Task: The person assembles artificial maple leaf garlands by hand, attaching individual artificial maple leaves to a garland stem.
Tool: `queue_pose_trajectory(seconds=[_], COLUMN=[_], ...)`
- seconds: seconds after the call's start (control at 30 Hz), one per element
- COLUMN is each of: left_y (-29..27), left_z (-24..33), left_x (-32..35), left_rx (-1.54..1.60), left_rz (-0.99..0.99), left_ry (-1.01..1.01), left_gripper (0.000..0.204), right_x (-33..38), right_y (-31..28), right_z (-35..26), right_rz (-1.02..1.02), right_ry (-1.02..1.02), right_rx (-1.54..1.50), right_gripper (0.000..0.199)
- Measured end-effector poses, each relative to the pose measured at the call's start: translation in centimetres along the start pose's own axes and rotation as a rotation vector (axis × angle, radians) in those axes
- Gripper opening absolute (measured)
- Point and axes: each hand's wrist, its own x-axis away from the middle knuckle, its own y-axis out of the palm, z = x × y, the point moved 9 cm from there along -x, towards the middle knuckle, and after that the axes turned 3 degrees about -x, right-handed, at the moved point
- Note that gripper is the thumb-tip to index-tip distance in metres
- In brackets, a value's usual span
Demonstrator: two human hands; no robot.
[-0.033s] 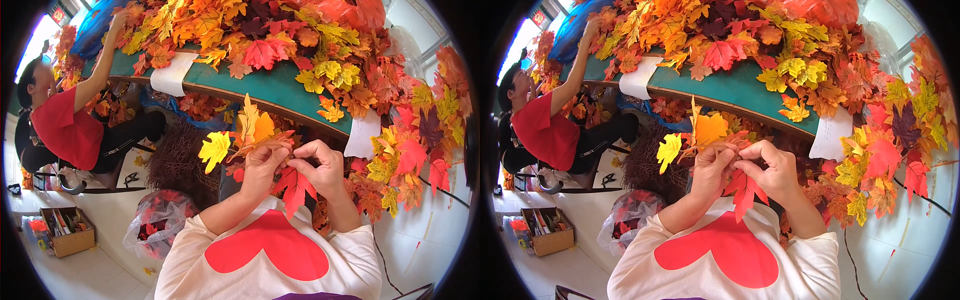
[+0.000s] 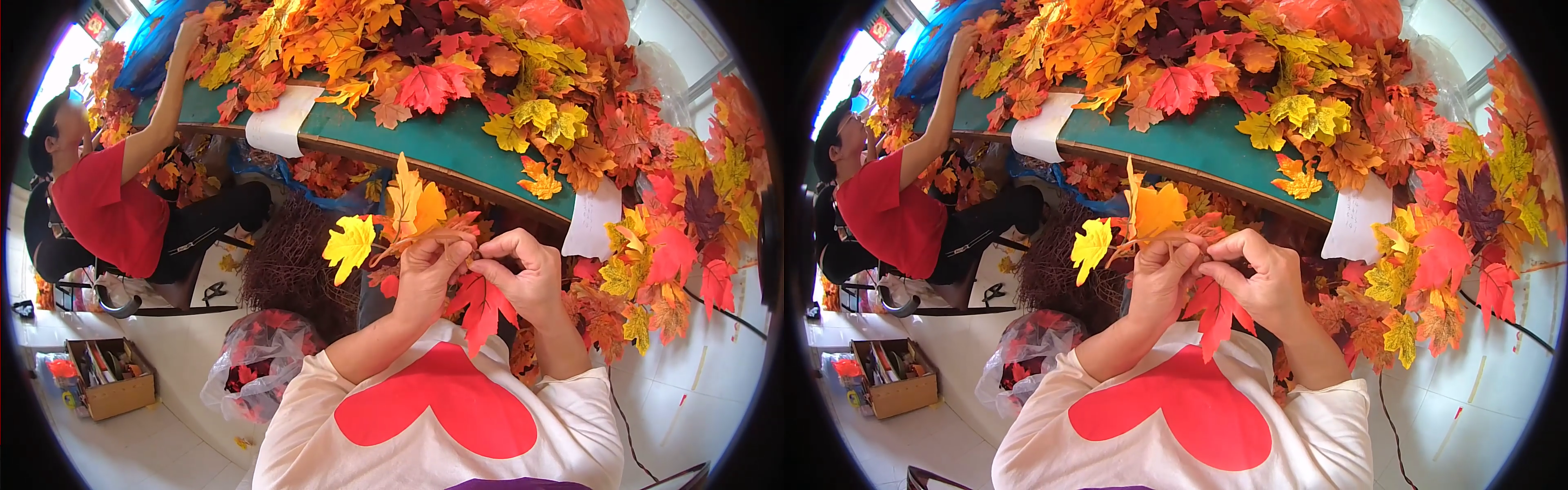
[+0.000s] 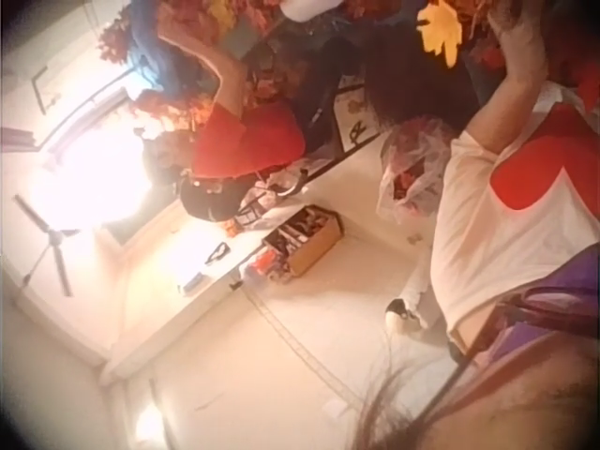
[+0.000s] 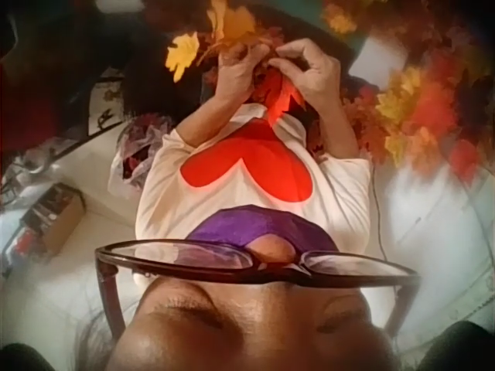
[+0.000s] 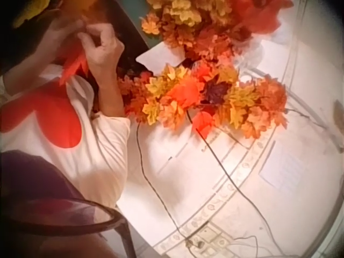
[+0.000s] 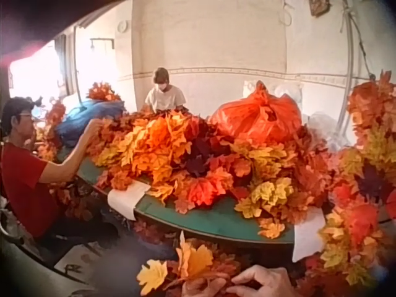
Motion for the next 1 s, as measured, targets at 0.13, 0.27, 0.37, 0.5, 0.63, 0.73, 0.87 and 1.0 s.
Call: queue_pose_trajectory(seconds=[0.13, 0.27, 0.37, 0.5, 0.63, 0.73, 0.87, 1.0], left_y=[0.1, 0.5, 0.6, 0.8, 0.0, -0.3, 1.1, 3.0], left_z=[0.6, 1.4, 1.6, 1.6, 0.8, 1.0, 3.7, 5.1], left_x=[-0.1, 0.0, 0.1, 0.0, 0.0, 0.1, 0.9, 1.9], left_rx=[-0.092, -0.240, -0.341, -0.393, -0.439, -0.517, -0.815, -1.143], left_rz=[-0.044, -0.090, -0.135, -0.176, -0.156, -0.123, -0.044, -0.010], left_ry=[0.064, 0.156, 0.189, 0.147, 0.015, 0.163, 0.553, 0.764], left_gripper=[0.013, 0.011, 0.011, 0.012, 0.015, 0.016, 0.018, 0.022], right_x=[0.0, -0.1, -0.2, 0.0, 0.2, 0.5, 0.7, 0.6], right_y=[-0.2, -0.3, -0.1, 0.2, 0.8, 0.8, 0.4, -0.3], right_z=[-0.3, -0.4, 0.5, 2.2, 3.7, 3.7, 2.7, 1.9], right_rz=[0.009, -0.024, -0.071, -0.134, -0.101, -0.023, 0.095, 0.158], right_ry=[-0.008, 0.005, 0.091, 0.226, 0.298, 0.257, 0.176, 0.088], right_rx=[0.028, 0.049, -0.036, -0.211, -0.437, -0.372, -0.226, -0.056], right_gripper=[0.019, 0.020, 0.017, 0.014, 0.013, 0.012, 0.011, 0.013])
